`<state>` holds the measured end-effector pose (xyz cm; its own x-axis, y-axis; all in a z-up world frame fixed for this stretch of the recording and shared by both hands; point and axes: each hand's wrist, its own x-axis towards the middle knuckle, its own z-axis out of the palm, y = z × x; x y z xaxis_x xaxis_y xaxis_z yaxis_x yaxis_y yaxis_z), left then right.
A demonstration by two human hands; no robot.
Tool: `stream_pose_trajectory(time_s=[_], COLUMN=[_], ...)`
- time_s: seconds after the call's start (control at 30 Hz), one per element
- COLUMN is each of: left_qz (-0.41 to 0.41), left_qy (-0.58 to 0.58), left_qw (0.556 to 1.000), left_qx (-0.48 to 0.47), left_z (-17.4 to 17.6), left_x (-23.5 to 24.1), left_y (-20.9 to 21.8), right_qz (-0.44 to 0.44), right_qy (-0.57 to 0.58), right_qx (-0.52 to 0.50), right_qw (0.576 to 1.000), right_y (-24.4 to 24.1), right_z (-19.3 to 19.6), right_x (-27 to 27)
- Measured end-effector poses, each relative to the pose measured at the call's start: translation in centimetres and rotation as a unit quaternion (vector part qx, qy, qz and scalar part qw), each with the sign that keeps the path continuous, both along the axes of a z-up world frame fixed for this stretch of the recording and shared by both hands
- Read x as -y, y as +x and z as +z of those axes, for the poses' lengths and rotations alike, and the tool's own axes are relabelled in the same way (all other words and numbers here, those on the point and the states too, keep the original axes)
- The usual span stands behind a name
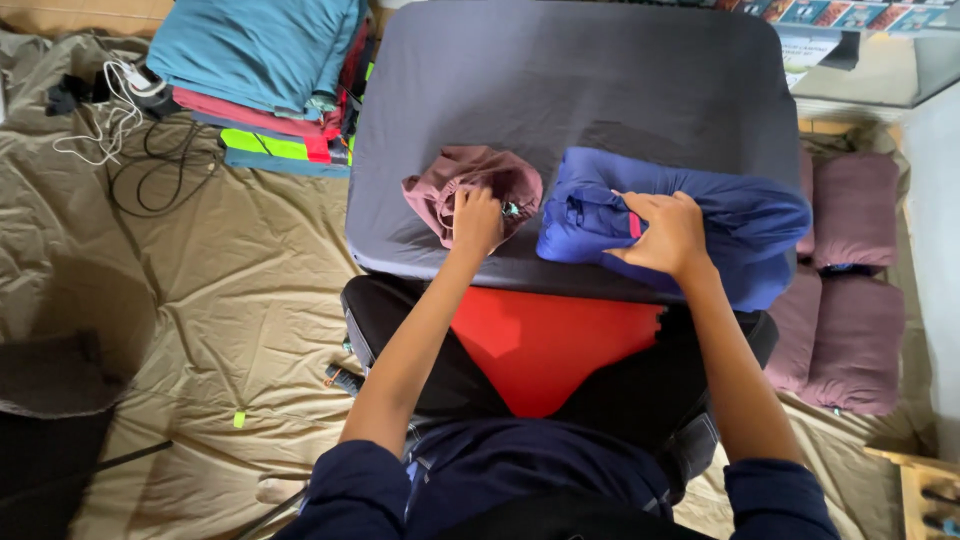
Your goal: The person folds a blue sleeping bag by rolling it up and then stuffing it into a matching blue storage sack.
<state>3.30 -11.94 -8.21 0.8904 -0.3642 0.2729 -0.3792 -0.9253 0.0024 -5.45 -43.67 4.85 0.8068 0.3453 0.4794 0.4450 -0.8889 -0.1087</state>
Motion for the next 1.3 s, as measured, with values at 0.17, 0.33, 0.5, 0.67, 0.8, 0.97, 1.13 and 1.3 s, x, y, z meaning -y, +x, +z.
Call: stream_pose_trajectory(time_s=[0.17,0.33,0.5,0.67,0.8,0.97,1.13,1.3], left_qz=[0.063,-0.072,-0.175,-0.1,-0.083,0.122,0.03,-0.117], left_qy=[-0.015,-0.267,-0.14,-0.117,-0.214,-0.008,-0.031,-0.03], left_qw=[0.986,0.941,0.958,0.958,0.963,0.97,0.988,0.973], left_qx=[-0.151,-0.196,-0.179,-0.243,-0.143,-0.211,-0.149,-0.197], left_z=[0.4,6.5,7.6,7.4,2.4,-1.7,0.4,-2.0], left_x=[-0.3,-3.0,-7.8,-8.5,-4.7,0.9,2.3,1.4], left_y=[0.2,-3.0,-8.0,-7.7,-4.3,-3.0,-5.7,-8.0], right_qz=[0.002,-0.009,0.009,0.014,0.006,0.003,0.02,0.039], right_qy=[-0.004,-0.017,0.01,0.01,0.003,0.007,0.012,0.072], right_qx=[-0.003,-0.01,-0.011,0.004,0.021,0.013,0.008,0.014], right_qw=[1.0,1.0,1.0,1.0,1.0,1.0,1.0,0.997], right_y=[-0.4,-0.1,-0.3,-0.2,-0.2,-0.1,-0.1,-0.6], right_z=[0.4,-0.6,0.2,-0.2,-0.1,-0.2,1.7,4.0], right_x=[-0.4,0.1,-0.2,0.0,-0.2,0.2,0.2,0.4])
